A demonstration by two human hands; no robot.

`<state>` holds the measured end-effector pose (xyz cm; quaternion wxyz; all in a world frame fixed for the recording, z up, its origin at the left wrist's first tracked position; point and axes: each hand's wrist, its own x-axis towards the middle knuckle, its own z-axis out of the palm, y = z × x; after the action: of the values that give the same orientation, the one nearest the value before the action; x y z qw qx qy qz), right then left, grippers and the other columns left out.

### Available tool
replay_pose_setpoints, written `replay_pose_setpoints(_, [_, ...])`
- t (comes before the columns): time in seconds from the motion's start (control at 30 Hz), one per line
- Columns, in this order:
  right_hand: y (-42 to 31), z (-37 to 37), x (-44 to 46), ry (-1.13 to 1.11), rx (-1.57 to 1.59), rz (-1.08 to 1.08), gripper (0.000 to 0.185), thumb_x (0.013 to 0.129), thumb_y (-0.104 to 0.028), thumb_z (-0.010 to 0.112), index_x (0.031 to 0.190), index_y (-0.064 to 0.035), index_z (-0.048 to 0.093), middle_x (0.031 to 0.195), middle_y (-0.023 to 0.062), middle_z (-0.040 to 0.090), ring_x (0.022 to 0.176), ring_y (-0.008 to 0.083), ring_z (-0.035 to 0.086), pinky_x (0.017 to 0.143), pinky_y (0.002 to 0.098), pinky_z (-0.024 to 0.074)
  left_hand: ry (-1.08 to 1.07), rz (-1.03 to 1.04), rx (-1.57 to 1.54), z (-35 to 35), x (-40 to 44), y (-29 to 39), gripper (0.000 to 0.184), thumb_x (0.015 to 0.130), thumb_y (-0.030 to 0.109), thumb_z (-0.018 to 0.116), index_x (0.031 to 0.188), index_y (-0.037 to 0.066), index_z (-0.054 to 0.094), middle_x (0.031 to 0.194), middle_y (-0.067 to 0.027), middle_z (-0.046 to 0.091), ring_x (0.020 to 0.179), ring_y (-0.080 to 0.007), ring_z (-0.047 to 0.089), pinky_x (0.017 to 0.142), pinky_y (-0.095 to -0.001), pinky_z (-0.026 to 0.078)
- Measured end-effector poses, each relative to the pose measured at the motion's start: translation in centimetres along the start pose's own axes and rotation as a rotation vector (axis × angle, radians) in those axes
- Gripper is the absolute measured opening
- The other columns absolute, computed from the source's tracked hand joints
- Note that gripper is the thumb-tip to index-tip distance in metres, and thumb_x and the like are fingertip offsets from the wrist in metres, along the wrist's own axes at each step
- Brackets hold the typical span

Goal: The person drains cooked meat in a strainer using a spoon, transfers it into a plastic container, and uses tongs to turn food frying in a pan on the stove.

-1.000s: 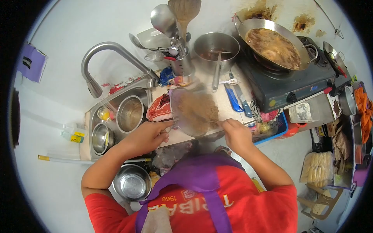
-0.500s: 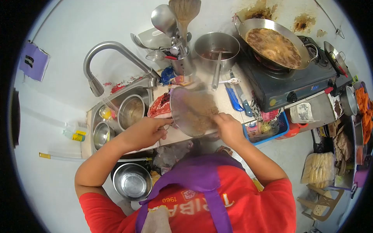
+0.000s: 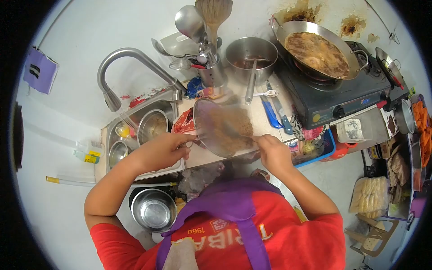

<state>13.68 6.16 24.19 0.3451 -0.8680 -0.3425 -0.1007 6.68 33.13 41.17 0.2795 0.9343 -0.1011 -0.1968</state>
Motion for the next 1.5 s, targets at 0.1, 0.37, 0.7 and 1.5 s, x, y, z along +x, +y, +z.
replay_pose_setpoints(0.1, [0.5,0.5,-0.1,-0.005,-0.023,0.006,0.024,0.077,0.000,0.058,0.099,-0.0084,0.064,0.081,0.0083,0.060,0.075,0.0284,0.060,0.061,0.0365,0.0459,-0.004,-0.017,0.020,-0.3,-0.3,0.1,0.036,0.086,0.007,0.047,0.121,0.003,0.053,0.080,-0.0124,0.065,0.076,-0.0246,0.064,0.073,-0.0331,0.048])
replay_pose_setpoints(0.37, [-1.1,-0.8,-0.2,-0.022,0.049,-0.040,0.025,0.075,0.001,0.058,0.099,-0.0071,0.063,0.081,0.0093,0.060,0.075,0.0285,0.060,0.062,0.0367,0.0466,-0.008,-0.041,0.056,-0.7,-0.7,0.5,0.036,0.086,0.007,0.046,0.121,0.001,0.052,0.081,-0.0142,0.066,0.077,-0.0282,0.064,0.073,-0.0351,0.049])
replay_pose_setpoints(0.7, [1.0,1.8,-1.0,-0.033,-0.043,-0.084,0.028,0.072,0.004,0.059,0.097,-0.0073,0.064,0.083,0.0087,0.060,0.079,0.0277,0.060,0.063,0.0367,0.0488,0.007,-0.036,0.079,-0.1,-0.7,0.1,0.036,0.086,0.005,0.047,0.121,0.001,0.053,0.080,-0.0156,0.065,0.075,-0.0280,0.064,0.071,-0.0331,0.049])
replay_pose_setpoints(1.5, [1.3,1.1,-0.9,-0.035,-0.081,-0.050,0.028,0.074,0.004,0.058,0.098,-0.0083,0.064,0.083,0.0082,0.061,0.076,0.0275,0.060,0.061,0.0362,0.0478,0.037,-0.012,0.080,0.7,-1.0,-1.4,0.039,0.083,0.003,0.048,0.122,0.000,0.052,0.077,-0.0167,0.064,0.073,-0.0298,0.064,0.070,-0.0345,0.049])
